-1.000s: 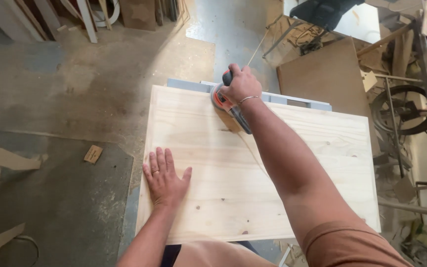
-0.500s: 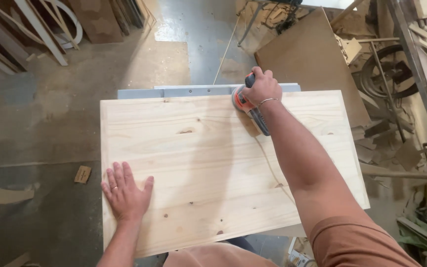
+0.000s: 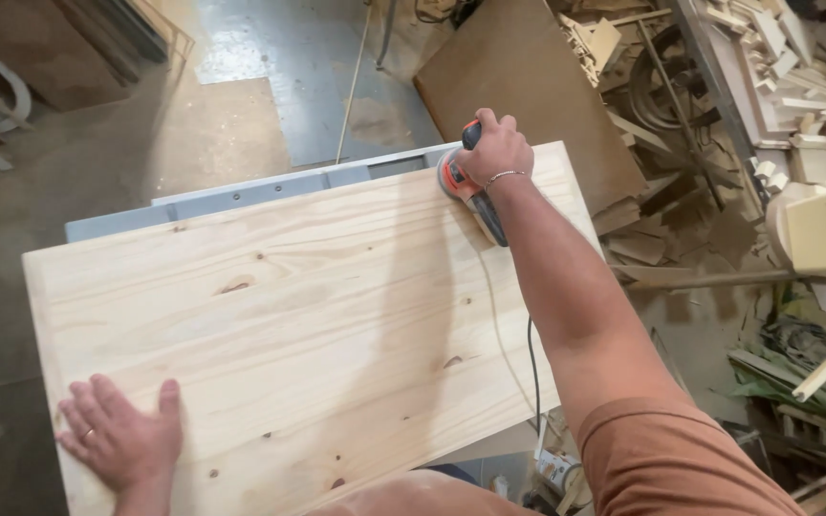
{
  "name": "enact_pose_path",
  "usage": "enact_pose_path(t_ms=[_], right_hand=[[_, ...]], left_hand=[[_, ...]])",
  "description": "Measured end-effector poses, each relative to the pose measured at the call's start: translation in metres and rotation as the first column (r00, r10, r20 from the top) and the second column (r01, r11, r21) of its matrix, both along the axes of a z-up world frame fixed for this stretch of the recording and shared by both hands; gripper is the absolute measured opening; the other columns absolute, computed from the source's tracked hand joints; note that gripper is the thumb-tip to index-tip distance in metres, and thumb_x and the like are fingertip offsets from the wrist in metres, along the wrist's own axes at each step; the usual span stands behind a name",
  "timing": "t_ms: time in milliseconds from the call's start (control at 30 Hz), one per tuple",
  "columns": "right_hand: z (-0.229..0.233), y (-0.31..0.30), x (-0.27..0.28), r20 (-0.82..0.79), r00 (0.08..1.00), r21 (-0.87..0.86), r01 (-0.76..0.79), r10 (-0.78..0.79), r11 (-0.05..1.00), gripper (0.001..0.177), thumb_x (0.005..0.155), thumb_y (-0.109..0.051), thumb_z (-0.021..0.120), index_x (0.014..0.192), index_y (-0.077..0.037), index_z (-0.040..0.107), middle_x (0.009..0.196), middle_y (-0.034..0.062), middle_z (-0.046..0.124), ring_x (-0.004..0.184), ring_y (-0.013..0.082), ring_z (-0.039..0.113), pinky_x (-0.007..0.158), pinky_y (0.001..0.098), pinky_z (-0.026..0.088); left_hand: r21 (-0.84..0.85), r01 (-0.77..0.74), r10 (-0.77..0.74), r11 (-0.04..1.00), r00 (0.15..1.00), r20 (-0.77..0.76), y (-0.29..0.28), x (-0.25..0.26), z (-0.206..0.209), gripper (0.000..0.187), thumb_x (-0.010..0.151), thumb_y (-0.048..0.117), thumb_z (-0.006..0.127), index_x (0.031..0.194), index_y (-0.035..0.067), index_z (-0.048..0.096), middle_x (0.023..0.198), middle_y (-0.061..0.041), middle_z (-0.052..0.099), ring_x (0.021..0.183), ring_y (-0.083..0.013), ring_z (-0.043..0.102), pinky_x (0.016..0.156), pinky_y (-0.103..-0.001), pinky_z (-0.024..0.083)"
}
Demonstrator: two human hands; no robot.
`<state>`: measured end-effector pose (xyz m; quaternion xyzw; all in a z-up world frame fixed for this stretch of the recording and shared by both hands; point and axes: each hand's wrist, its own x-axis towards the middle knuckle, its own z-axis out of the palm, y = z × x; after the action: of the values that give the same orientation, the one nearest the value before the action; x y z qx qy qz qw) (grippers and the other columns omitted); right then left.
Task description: Sanding a wooden board, wiping it clean, and applying wood filler to small holes.
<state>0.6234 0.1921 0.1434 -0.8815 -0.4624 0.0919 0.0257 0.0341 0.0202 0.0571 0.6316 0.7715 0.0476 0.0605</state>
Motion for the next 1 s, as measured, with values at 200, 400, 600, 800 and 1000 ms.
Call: enact_pose_path(t_ms=[200,400,600,800,1000], right_hand=[[-0.002,-0.006,0.07,0.017,0.998,0.018,0.063,-0.063,0.998,0.054,0.079,-0.035,0.06,0.132,-0.028,0.054,0.115,0.0143,0.053,0.094,0.0422,0.065,0.081,0.0524,0.053],[0.001,-0.02,0.131,0.015,0.988,0.038,0.156,-0.157,0.987,0.049,0.076,-0.034,0.065,0.125,-0.03,0.058,0.117,0.0125,0.053,0.1,0.039,0.063,0.087,0.0488,0.051],[-0.002,-0.029,0.18,0.07,0.964,0.001,0.256,-0.256,0.967,0.056,0.08,-0.035,0.065,0.134,-0.026,0.053,0.12,0.0134,0.052,0.099,0.0362,0.066,0.086,0.0467,0.052],[-0.008,-0.037,0.193,0.094,0.944,-0.039,0.32,-0.316,0.946,0.056,0.082,-0.037,0.065,0.134,-0.022,0.051,0.123,0.0153,0.052,0.1,0.0383,0.066,0.08,0.0487,0.053],[0.002,-0.042,0.132,0.064,0.974,-0.024,0.22,-0.218,0.975,0.058,0.078,-0.035,0.064,0.134,-0.022,0.053,0.121,0.016,0.053,0.101,0.0409,0.065,0.088,0.0478,0.051]], left_hand=[[0.168,0.059,-0.062,0.984,0.998,0.017,-0.004,-0.006,-0.025,0.097,0.098,0.055,0.056,0.159,-0.02,0.048,0.163,-0.045,0.041,0.149,-0.0579,0.031,0.114,-0.07,0.018],[0.082,-0.015,0.007,0.997,0.996,0.09,0.001,0.006,-0.012,0.099,0.093,0.054,0.053,0.161,-0.017,0.04,0.166,-0.04,0.033,0.152,-0.0533,0.022,0.116,-0.066,0.01],[0.236,0.111,-0.102,0.965,0.994,-0.048,-0.006,-0.008,-0.039,0.097,0.101,0.055,0.053,0.16,-0.023,0.049,0.163,-0.044,0.043,0.149,-0.0572,0.033,0.114,-0.069,0.019],[0.053,0.06,-0.06,0.997,0.998,-0.002,0.003,0.006,-0.011,0.098,0.101,0.06,0.039,0.161,-0.016,0.036,0.164,-0.042,0.033,0.151,-0.0556,0.024,0.118,-0.066,0.016],[-0.065,0.152,-0.154,0.986,0.988,-0.02,0.015,0.001,-0.009,0.098,0.097,0.066,0.034,0.162,-0.007,0.03,0.169,-0.03,0.027,0.156,-0.0457,0.02,0.124,-0.06,0.013]])
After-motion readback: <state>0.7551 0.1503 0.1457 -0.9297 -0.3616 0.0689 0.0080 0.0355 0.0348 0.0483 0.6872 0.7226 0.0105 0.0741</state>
